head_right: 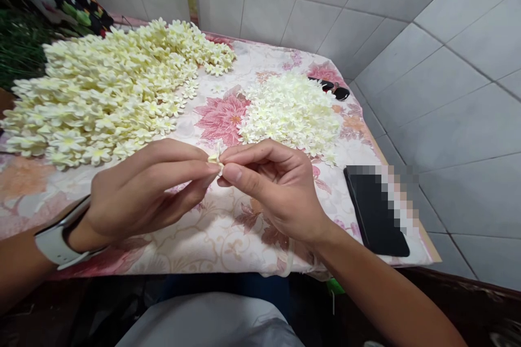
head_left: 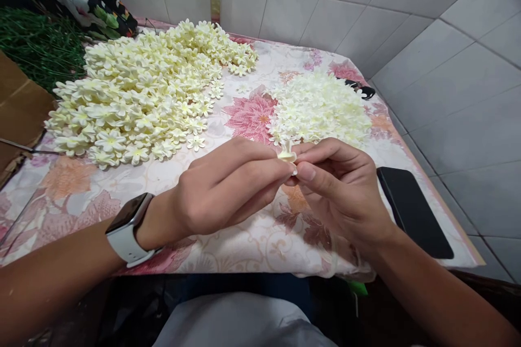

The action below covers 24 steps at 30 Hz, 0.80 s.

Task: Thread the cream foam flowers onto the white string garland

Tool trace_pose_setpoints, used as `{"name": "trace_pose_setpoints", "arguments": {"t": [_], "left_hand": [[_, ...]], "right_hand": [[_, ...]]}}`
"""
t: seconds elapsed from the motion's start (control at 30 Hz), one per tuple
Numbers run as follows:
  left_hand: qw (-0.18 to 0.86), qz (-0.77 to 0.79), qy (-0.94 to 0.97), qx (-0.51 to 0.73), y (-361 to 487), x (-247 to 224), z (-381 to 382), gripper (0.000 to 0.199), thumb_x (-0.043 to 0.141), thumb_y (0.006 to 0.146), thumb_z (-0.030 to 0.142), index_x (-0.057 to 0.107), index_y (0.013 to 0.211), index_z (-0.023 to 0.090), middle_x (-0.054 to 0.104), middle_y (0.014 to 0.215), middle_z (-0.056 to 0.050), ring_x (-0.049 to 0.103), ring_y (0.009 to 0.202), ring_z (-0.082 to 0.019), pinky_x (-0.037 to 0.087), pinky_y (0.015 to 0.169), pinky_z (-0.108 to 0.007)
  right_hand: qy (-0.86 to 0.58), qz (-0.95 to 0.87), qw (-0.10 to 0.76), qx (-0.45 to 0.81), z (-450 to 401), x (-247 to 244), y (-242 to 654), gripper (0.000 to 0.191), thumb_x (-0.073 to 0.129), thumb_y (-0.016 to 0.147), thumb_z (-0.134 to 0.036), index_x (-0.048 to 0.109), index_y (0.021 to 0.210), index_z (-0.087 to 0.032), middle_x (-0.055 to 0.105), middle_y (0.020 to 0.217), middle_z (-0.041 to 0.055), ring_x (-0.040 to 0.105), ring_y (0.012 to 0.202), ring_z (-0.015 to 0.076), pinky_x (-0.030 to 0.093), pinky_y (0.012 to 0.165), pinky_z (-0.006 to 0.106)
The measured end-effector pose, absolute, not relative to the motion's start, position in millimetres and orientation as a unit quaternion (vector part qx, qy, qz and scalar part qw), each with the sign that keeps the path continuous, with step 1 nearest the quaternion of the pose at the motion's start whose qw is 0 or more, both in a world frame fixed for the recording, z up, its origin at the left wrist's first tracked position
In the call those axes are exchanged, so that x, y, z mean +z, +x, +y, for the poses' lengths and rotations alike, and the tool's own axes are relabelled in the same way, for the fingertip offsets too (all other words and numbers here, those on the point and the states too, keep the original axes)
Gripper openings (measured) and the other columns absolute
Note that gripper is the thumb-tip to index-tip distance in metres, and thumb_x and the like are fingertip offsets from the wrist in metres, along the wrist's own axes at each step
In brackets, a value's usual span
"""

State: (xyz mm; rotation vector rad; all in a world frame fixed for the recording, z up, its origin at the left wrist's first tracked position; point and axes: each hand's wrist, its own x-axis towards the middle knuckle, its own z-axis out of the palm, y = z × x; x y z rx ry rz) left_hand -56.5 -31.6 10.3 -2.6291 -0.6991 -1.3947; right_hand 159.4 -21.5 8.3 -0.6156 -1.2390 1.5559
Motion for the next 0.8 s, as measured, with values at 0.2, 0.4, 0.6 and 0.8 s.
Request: {"name": "trace_pose_setpoints", "arguments": {"t": [0.2, 0.4, 0.6, 0.8], "left_hand": [[0.042, -0.196, -0.895, -0.399, -69, 14, -31, 0.025, 0.066, 0.104, 0.011, 0.068, 0.129, 0.006, 0.082, 0.123, -0.019, 0.079, 0.121, -0.019, 0.067, 0.108, -0.029], [0.117, -0.171, -0.896, -0.392, -68, 16, -29, 0.018, 0.062, 0.106, 0.011, 0.070, 0.120, 0.005, 0.083, 0.106, -0.016, 0.080, 0.104, -0.022, 0.071, 0.100, -0.035], [0.093, -0.193, -0.893, -0.396, -66, 16, -29, 0.016, 0.065, 0.104, 0.012, 0.070, 0.119, 0.009, 0.081, 0.104, -0.014, 0.080, 0.099, -0.020, 0.070, 0.094, -0.031], [0.070, -0.192, -0.894, -0.399, -68, 17, -27, 0.015, 0.065, 0.103, 0.012, 0.068, 0.118, 0.012, 0.082, 0.108, -0.013, 0.080, 0.099, -0.017, 0.069, 0.096, -0.029]], "right_hand": [[-0.263, -0.507, 0.508, 0.645, -23, 8, 158, 0.010, 0.095, 0.088, -0.024, 0.089, 0.089, -0.031, 0.086, 0.092, -0.0035, 0.081, 0.079, 0.0085, 0.070, 0.078, 0.018], [-0.270, -0.495, 0.513, 0.647, -24, 9, 156, 0.011, 0.098, 0.085, -0.024, 0.088, 0.086, -0.030, 0.086, 0.090, -0.0043, 0.081, 0.079, 0.0076, 0.070, 0.078, 0.016], [-0.273, -0.491, 0.515, 0.648, -23, 10, 155, 0.012, 0.099, 0.083, -0.025, 0.088, 0.084, -0.029, 0.086, 0.088, -0.0050, 0.081, 0.075, 0.0072, 0.070, 0.076, 0.014], [-0.275, -0.493, 0.515, 0.645, -23, 11, 154, 0.012, 0.100, 0.083, -0.025, 0.088, 0.083, -0.029, 0.086, 0.087, -0.0049, 0.080, 0.073, 0.0069, 0.070, 0.075, 0.014]]}}
